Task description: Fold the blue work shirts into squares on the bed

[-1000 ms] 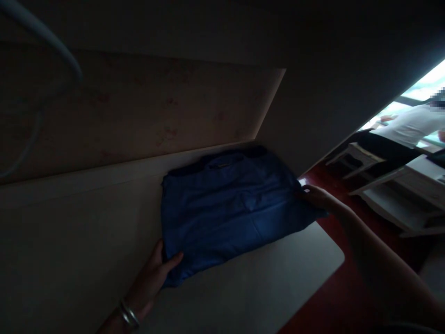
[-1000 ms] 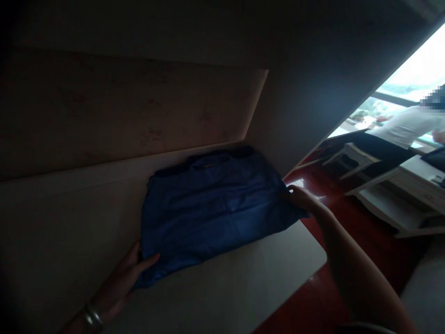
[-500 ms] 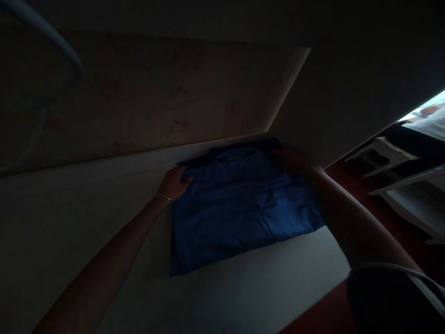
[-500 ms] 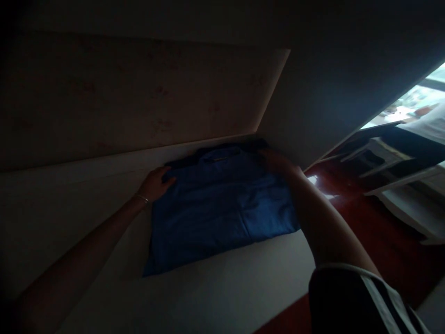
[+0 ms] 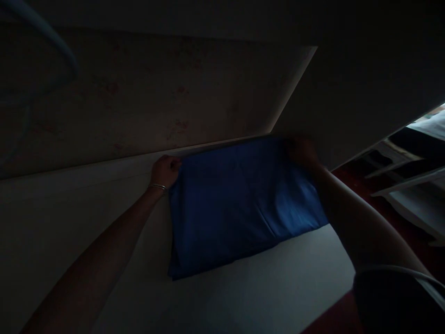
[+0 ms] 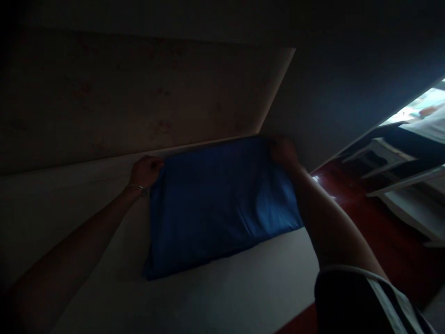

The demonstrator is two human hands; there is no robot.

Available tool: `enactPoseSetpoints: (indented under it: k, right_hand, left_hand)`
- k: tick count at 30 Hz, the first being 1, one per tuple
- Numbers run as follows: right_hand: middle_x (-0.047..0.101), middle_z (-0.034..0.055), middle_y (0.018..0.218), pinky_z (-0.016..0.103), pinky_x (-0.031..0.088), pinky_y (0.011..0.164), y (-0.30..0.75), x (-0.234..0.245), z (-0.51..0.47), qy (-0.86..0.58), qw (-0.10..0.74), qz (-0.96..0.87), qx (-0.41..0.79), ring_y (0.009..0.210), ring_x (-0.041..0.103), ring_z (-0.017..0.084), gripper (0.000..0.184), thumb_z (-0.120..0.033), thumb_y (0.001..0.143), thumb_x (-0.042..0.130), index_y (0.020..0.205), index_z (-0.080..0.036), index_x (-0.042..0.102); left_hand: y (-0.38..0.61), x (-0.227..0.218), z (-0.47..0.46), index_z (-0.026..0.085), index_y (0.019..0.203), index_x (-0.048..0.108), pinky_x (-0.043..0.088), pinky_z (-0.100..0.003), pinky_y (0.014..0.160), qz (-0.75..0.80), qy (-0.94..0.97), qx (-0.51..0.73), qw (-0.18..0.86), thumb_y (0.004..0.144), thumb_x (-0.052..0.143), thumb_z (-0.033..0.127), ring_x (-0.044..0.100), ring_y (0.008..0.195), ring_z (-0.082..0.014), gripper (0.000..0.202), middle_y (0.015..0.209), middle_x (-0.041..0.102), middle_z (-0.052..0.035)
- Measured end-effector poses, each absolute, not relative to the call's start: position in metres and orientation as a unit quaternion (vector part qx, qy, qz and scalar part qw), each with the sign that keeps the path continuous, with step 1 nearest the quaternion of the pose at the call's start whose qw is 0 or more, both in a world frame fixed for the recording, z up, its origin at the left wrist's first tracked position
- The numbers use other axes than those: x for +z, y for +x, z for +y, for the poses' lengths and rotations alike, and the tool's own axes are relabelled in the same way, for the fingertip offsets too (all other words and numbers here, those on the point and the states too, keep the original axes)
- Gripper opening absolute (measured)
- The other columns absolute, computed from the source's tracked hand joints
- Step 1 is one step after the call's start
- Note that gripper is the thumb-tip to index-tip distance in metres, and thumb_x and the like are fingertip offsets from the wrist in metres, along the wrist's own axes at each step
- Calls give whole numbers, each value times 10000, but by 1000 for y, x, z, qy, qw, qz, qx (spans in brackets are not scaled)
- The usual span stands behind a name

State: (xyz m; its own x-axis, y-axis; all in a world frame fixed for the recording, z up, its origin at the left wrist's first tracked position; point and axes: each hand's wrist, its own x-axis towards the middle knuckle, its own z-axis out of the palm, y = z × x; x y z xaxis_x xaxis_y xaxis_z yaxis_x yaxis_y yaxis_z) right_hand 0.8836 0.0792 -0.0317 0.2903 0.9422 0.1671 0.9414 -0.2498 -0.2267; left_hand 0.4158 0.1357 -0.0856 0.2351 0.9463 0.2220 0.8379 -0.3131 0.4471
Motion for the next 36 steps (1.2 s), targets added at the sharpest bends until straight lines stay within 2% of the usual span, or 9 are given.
enactPoseSetpoints:
  k: [5, 10, 16, 19, 22, 27, 30, 33, 36]
  right_hand:
    - [507, 176, 1423, 542, 425, 1025, 857, -42, 96, -794, 68, -603, 34, 1225, 541, 368, 444, -314, 971, 448, 1381, -168, 540]
    - [452, 137, 1483, 543, 424, 1038, 837, -49, 45, -789, 144, -596, -43, 1258, 506, 368, 510, -421, 1004, 317, 1444, -210, 461]
    - [377, 79, 1559, 577, 167, 1192, 853, -88, -63, -835, 132, -531, -65, 1442, 286, 327, 582, -562, 991, 287, 1473, -273, 432]
    - [250, 62, 1619, 678, 40, 1162, 862, -119, -77, -852, 57, -520, 19, 1493, 154, 322, 605, -564, 993, 260, 1522, -281, 343]
    - [217, 49, 1630, 685, 37, 1153, 863, -136, -74, -851, 48, -522, 24, 1504, 106, 307, 598, -556, 996, 242, 1521, -288, 338]
    - [421, 87, 1531, 593, 122, 1189, 860, -127, -99, -852, 168, -492, -60, 1426, 339, 294, 540, -522, 987, 280, 1406, -265, 503]
    - [431, 123, 1514, 527, 242, 1177, 862, -129, -132, -873, 250, -407, -96, 1393, 385, 330, 591, -591, 952, 317, 1398, -256, 514]
    - [329, 150, 1567, 526, 293, 1152, 856, -146, -155, -900, 231, -368, -24, 1425, 323, 367, 705, -635, 928, 286, 1492, -226, 392]
    - [257, 192, 1591, 585, 248, 1146, 842, -160, -159, -909, 175, -377, 8, 1440, 276, 402, 763, -614, 939, 212, 1543, -154, 288]
  left_hand:
    - [430, -85, 130, 65, 1111, 677, 421, -417, 1036, 581, 776, 215, 114, 887, 544, 241, 595, 1139, -291, 314, 1178, 643, -154]
    - [447, -89, 27, 179, 1371, 548, 304, -464, 1157, 523, 795, 289, 109, 951, 454, 350, 453, 1340, -307, 462, 1470, 479, -144]
    - [439, -131, -82, 295, 1493, 406, -5, -577, 1210, 487, 832, 164, 210, 921, 497, 470, 210, 1486, -349, 605, 1608, 274, -72]
    - [438, -141, -83, 287, 1486, 422, -18, -583, 1206, 497, 824, 149, 228, 923, 481, 490, 190, 1491, -350, 601, 1603, 278, -76]
    - [439, -139, -79, 281, 1460, 463, -24, -557, 1214, 503, 813, 158, 246, 921, 482, 505, 191, 1495, -328, 584, 1599, 296, -72]
    - [415, -127, -102, 258, 1414, 509, 119, -440, 1239, 593, 668, 279, 353, 891, 552, 493, 222, 1493, -266, 575, 1622, 262, -56]
    - [392, -122, -121, 274, 1404, 507, 222, -402, 1224, 650, 456, 355, 494, 845, 627, 499, 312, 1460, -253, 615, 1569, 384, -58]
    - [378, -120, -129, 255, 1347, 563, 356, -424, 1163, 598, 290, 385, 640, 823, 657, 489, 421, 1398, -266, 581, 1504, 481, -76]
    - [375, -123, -128, 242, 1250, 638, 422, -409, 1112, 569, 262, 370, 686, 774, 727, 418, 497, 1339, -272, 515, 1448, 544, -80]
